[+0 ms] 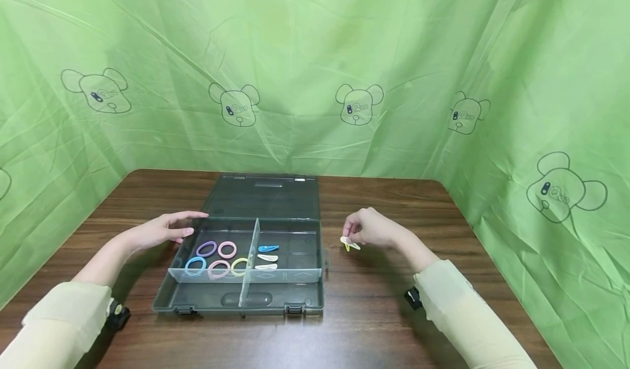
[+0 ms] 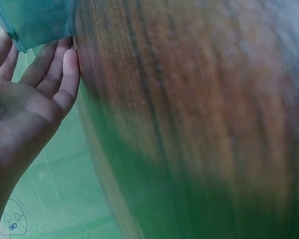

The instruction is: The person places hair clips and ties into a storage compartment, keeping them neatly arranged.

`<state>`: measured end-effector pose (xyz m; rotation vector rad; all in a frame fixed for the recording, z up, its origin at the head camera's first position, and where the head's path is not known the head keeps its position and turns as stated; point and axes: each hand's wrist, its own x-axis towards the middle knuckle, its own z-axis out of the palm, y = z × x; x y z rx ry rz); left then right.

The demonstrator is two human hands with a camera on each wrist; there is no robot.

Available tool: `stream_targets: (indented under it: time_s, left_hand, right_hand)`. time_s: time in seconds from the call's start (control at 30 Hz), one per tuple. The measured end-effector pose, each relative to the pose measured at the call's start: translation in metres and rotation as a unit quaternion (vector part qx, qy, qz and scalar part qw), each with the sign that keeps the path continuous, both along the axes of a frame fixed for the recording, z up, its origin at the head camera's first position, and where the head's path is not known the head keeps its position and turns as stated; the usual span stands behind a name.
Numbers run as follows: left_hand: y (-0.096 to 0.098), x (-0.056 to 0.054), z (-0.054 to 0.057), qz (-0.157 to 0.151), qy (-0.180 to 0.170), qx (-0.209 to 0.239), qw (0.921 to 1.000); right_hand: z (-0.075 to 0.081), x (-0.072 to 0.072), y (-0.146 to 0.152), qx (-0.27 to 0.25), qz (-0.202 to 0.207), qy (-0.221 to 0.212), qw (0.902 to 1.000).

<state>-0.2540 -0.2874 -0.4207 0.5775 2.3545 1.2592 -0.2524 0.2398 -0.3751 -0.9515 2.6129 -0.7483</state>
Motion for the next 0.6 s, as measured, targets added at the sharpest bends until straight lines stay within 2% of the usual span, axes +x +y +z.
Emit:
stream_targets:
  time_s: [0.3,0.6]
  left_hand:
    - [0.0,0.001,0.001,-0.005,-0.007,0.015,0.9998]
    - [-0.001,0.001,0.001,-0.003,-0.015,0.024,0.9996]
  right_hand:
    - [0.023,0.003,-0.019,-0.005,0.028,0.012,0.9995]
    - [0.037,-0.001,-0.04,-0.014,0.046,0.065,0.9968]
